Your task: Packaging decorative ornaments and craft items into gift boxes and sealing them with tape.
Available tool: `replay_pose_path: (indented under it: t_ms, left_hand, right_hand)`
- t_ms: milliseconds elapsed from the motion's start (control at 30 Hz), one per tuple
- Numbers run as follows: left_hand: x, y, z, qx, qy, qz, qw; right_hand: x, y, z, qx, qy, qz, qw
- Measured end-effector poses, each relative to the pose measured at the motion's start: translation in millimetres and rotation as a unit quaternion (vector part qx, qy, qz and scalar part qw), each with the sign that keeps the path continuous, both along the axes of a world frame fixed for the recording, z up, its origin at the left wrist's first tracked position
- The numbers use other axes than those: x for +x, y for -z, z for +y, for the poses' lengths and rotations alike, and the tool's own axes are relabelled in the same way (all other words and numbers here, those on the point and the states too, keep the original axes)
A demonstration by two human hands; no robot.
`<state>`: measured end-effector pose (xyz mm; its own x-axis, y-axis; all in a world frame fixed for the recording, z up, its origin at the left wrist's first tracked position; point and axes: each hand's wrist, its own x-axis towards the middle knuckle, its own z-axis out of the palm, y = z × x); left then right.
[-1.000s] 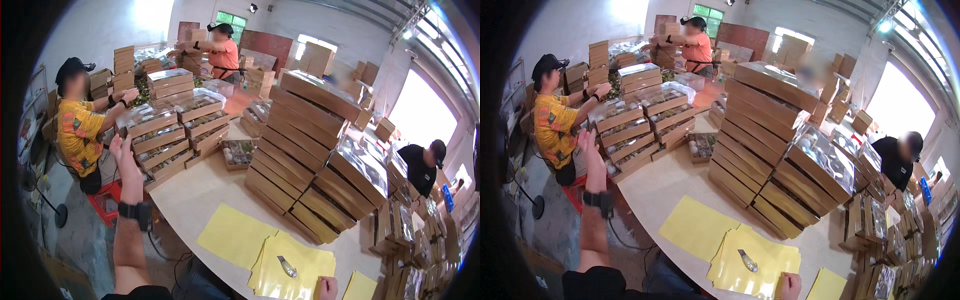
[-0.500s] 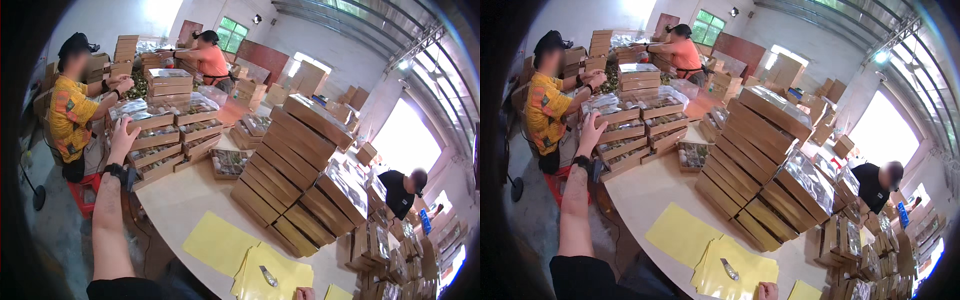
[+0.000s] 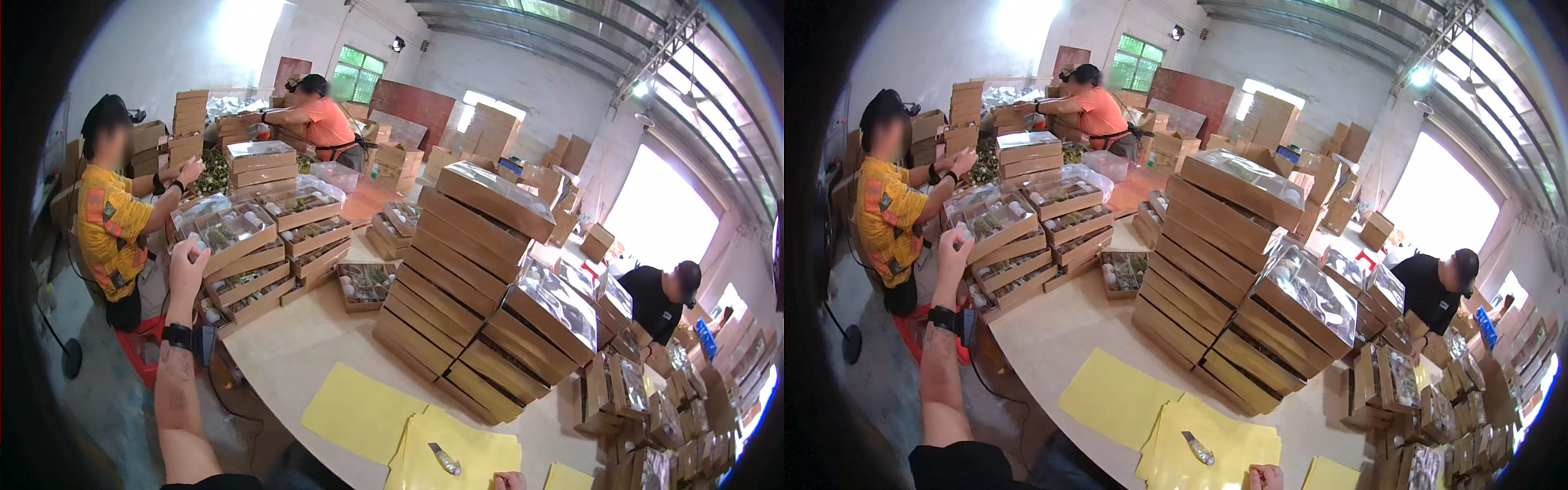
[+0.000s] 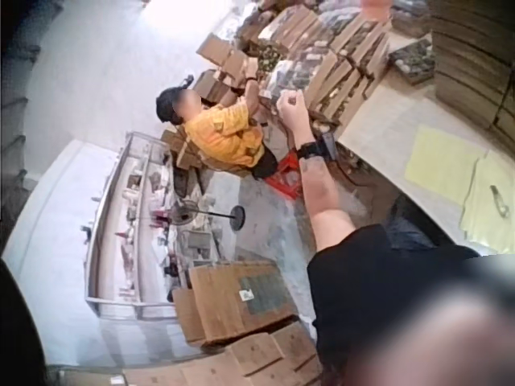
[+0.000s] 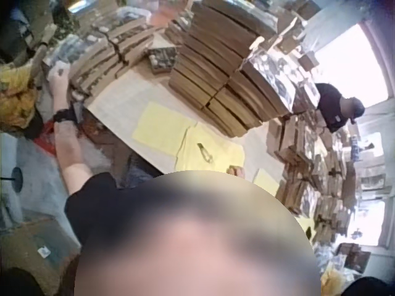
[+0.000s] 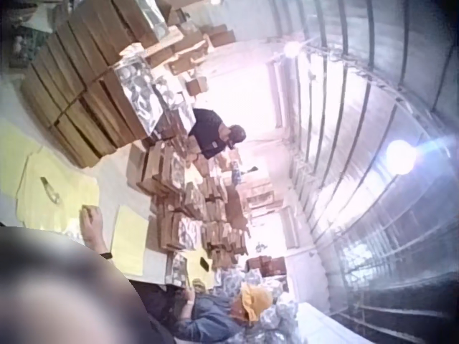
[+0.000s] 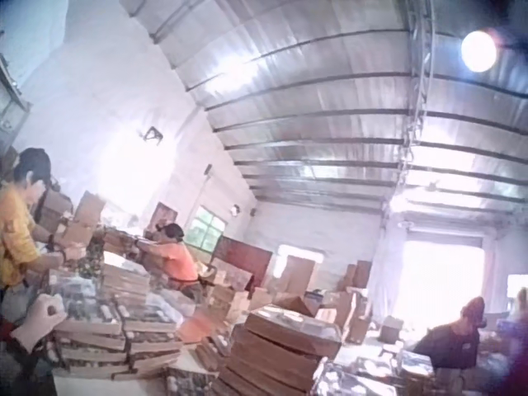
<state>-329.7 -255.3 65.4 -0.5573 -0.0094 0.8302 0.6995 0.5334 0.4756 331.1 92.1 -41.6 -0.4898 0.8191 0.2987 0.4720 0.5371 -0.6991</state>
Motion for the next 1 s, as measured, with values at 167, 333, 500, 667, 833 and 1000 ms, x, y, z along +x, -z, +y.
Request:
replay_pose_path:
  t_ms: [167, 333, 500, 667, 833, 1000]
  left_hand:
    - [-7.6, 30.4, -17.4, 0.246, -0.025, -0.151, 0.957]
    - [99.6, -5.9, -2.1, 0.37, 0.324, -0.402, 0.773]
    - [169.8, 43.2, 4.8, 0.372, 0.374, -0.438, 0.728]
    - [289.1, 53.0, 68.0, 0.23, 0.427, -0.548, 0.682]
    - [365.2, 65.2, 122.7, 0.068, 0.575, -0.651, 0.491]
    - [397.7, 95.0, 163.0, -0.016, 0.649, -0.607, 0.459]
  right_hand:
    - [1.3, -0.3, 5.6, 0.0, -0.016, 0.002, 1.0]
    - [4.1, -1.9, 12.3, 0.029, -0.023, 0.003, 0.999]
    - [10.7, -3.9, 6.9, -0.012, -0.01, 0.031, 0.999]
    - [26.4, -0.8, -10.9, 0.152, -0.157, -0.062, 0.974]
    - [-6.0, -46.9, -31.5, -0.281, -0.294, 0.202, 0.891]
    - [-11.7, -54.0, -39.7, -0.217, -0.056, 0.333, 0.916]
